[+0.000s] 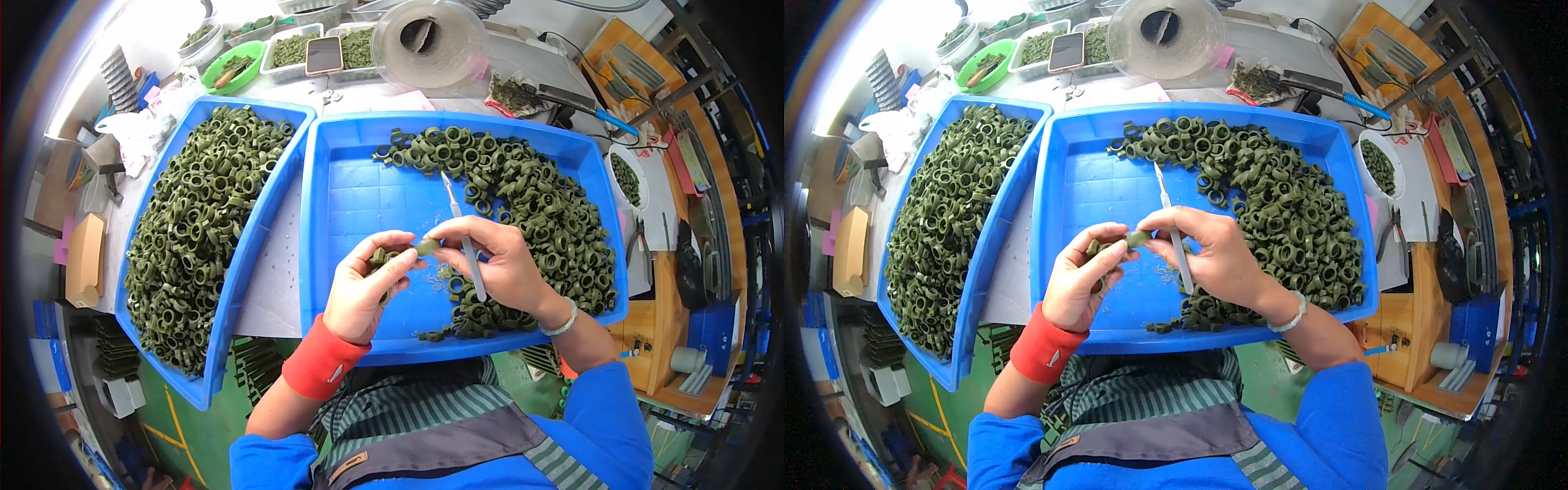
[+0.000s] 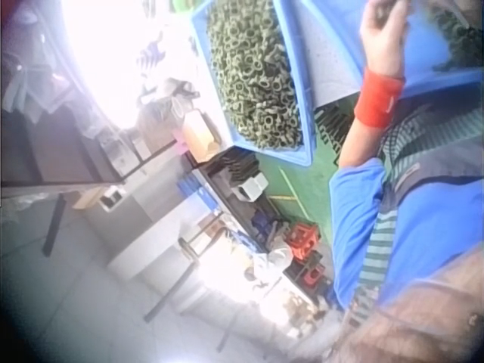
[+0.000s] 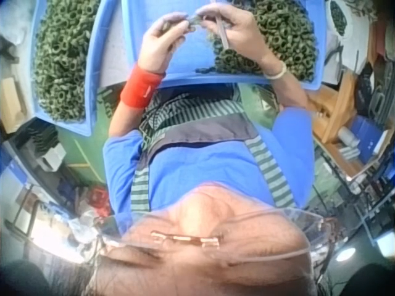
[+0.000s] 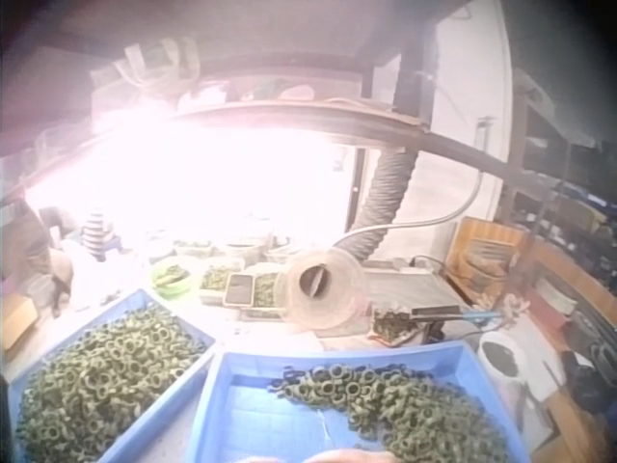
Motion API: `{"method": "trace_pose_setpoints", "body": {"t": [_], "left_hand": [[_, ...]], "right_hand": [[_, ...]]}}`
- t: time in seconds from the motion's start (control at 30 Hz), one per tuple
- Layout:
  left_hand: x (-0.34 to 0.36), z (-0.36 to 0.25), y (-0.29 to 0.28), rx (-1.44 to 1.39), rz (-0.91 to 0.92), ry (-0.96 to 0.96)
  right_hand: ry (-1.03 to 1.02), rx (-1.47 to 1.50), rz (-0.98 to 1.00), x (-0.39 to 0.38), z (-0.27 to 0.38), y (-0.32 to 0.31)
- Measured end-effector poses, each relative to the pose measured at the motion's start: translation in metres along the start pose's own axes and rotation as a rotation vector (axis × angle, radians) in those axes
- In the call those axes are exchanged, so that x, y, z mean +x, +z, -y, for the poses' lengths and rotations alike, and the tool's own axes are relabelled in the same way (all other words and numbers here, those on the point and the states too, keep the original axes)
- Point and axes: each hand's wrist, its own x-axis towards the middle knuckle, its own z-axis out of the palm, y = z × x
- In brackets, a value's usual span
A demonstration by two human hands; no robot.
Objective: The person picks up green rubber o-rings from a blue tray and uses a metal tool to remove small debris from the inner edge of each ring before placing them back into the tray or a separate container.
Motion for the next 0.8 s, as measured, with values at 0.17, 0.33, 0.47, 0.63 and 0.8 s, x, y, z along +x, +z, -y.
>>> {"method": "trace_pose_setpoints", "body": {"t": [0.17,0.33,0.47,0.63,0.8], "left_hand": [[0.002,-0.001,-0.006,-0.101,0.026,-0.123],[0.0,-0.004,-0.006,0.136,-0.049,0.133],[0.0,-0.005,-0.01,0.211,-0.011,0.189],[0.0,-0.007,-0.01,0.267,-0.011,0.147],[-0.001,-0.012,-0.008,0.293,0.031,0.105]], "right_hand": [[-0.304,-0.243,-0.035,0.004,0.002,0.0],[-0.073,0.01,-0.158,0.004,0.01,-0.02],[-0.006,0.232,-0.181,0.004,0.014,-0.022],[0.044,0.311,-0.028,0.003,0.014,-0.028],[0.015,0.291,0.034,0.002,0.012,-0.026]]}}
